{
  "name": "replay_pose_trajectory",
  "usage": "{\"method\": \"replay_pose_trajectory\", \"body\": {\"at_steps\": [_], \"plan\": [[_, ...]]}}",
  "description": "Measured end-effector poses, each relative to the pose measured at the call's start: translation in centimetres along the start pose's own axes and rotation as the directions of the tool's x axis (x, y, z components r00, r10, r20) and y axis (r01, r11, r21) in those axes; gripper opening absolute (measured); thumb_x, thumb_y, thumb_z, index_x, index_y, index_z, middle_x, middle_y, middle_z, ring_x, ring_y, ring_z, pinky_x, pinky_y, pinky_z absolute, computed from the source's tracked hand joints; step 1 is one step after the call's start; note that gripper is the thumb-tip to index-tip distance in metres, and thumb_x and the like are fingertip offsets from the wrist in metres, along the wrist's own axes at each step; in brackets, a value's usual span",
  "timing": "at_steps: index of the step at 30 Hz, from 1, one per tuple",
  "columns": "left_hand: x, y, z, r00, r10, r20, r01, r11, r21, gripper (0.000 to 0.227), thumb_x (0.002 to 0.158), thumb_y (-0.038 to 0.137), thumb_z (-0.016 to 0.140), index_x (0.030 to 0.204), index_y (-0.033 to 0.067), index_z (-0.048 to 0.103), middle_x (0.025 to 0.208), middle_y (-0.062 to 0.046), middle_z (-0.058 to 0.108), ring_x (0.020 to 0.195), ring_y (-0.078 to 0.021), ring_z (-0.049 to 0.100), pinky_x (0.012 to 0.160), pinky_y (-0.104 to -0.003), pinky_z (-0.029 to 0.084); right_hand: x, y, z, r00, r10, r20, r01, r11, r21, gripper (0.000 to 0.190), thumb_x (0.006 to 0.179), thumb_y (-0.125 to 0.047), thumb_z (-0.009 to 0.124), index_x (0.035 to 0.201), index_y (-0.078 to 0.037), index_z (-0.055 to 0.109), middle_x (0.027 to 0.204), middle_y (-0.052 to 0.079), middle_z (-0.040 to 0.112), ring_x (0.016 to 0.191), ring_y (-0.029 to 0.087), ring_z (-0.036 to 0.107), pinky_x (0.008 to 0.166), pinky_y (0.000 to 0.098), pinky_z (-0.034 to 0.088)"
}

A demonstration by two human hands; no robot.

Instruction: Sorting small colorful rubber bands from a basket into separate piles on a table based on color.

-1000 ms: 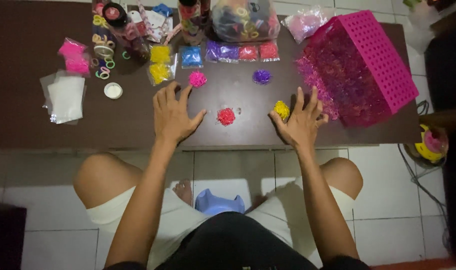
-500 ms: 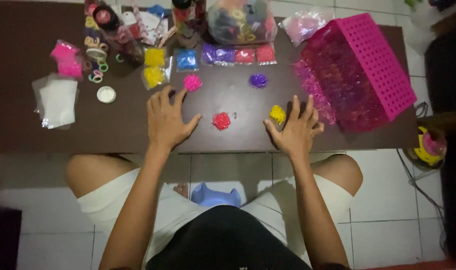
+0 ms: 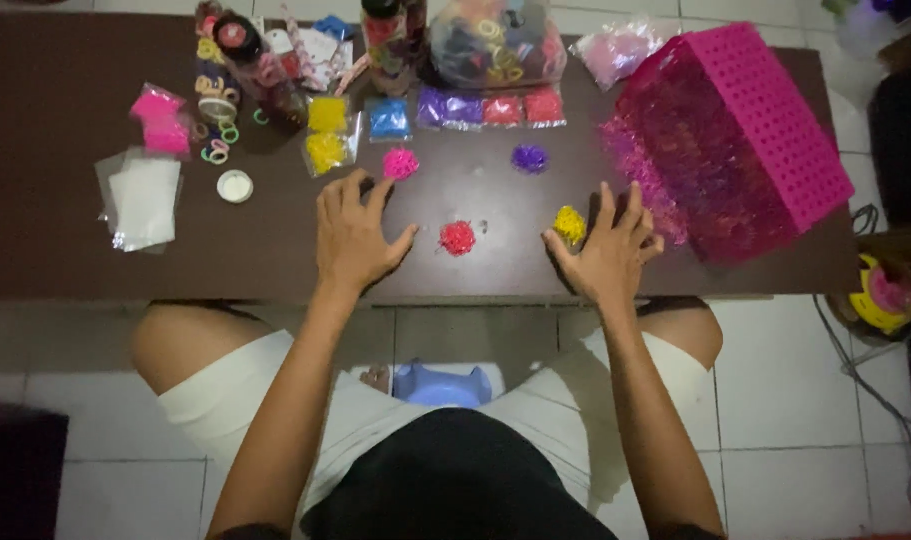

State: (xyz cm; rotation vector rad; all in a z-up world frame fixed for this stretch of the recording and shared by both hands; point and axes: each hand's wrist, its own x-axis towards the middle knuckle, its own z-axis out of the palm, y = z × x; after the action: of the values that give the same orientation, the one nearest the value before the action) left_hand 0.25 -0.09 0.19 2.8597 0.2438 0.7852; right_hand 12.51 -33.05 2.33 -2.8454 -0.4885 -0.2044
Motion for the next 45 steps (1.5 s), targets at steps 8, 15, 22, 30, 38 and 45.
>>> {"method": "replay_pose_trajectory", "body": {"at_steps": [8,15,22,30,38,45], "plan": [[0.5,0.0,-0.3,0.999,0.047,-0.027,-0.047,0.999,-0.009,0.06,0.078,0.051,0.08,0.125,0.0149,0.071,0.121,-0.012,0.056,0.114,-0.0317,0.048,0.095,-0.045,0.042,0.5,0.1,0.3,0.999,-0.006,0.035,0.008,1.0,-0.031,0.097,0.088,-0.067,0.066,0.162,-0.014,0.033,0.164,0.025,0.018,0.141,0.052,0.023,0.1,0.0792,0.022],[0.3,-0.3,0.0,0.993,0.09,-0.076,-0.093,0.995,-0.039,0.06,0.075,0.05,0.082,0.122,0.0136,0.072,0.119,-0.013,0.058,0.111,-0.0325,0.05,0.091,-0.045,0.043,0.4,0.0,0.1,0.999,-0.017,0.046,0.018,0.999,-0.037,0.097,0.089,-0.068,0.065,0.163,-0.014,0.033,0.166,0.025,0.015,0.143,0.053,0.02,0.101,0.0806,0.022],[0.1,-0.2,-0.5,0.995,0.096,-0.016,-0.096,0.995,-0.037,0.058,0.078,0.05,0.081,0.121,0.012,0.073,0.118,-0.013,0.058,0.112,-0.0325,0.048,0.093,-0.045,0.042,1.0,-1.9,-1.8,0.992,-0.114,-0.063,0.11,0.992,-0.061,0.103,0.083,-0.041,0.091,0.163,-0.015,0.031,0.165,0.022,0.01,0.132,0.047,0.022,0.098,0.0691,0.022],[0.5,0.7,-1.3,0.981,0.186,-0.047,-0.185,0.982,0.026,0.058,0.081,0.04,0.08,0.127,0.0061,0.068,0.125,-0.018,0.057,0.108,-0.0367,0.051,0.089,-0.048,0.047,7.2,-4.6,-4.8,0.805,-0.527,-0.273,0.521,0.848,-0.099,0.072,0.074,-0.034,0.086,0.139,-0.015,0.061,0.135,0.013,0.052,0.115,0.037,0.049,0.085,0.0519,0.04],[3.9,4.6,-0.2,0.916,0.4,-0.037,-0.401,0.914,-0.061,0.04,0.077,0.019,0.069,0.115,0.0069,0.07,0.112,-0.013,0.066,0.092,-0.0321,0.057,0.08,-0.043,0.045,10.2,-1.7,-3.9,0.847,-0.511,-0.146,0.531,0.828,0.18,0.015,0.096,-0.003,0.078,0.111,-0.008,0.075,0.099,0.007,0.075,0.088,0.022,0.064,0.077,0.0355,0.052],[4.8,5.9,1.4,0.962,0.259,0.09,-0.161,0.8,-0.578,0.045,0.097,0.036,0.057,0.126,0.0026,0.063,0.121,-0.019,0.067,0.103,-0.0359,0.062,0.083,-0.048,0.047,11.5,0.9,-10.1,0.92,-0.215,0.329,0.154,0.967,0.204,0.043,0.09,0.014,0.065,0.129,-0.003,0.072,0.124,0.018,0.073,0.105,0.035,0.071,0.093,0.0483,0.053]]}}
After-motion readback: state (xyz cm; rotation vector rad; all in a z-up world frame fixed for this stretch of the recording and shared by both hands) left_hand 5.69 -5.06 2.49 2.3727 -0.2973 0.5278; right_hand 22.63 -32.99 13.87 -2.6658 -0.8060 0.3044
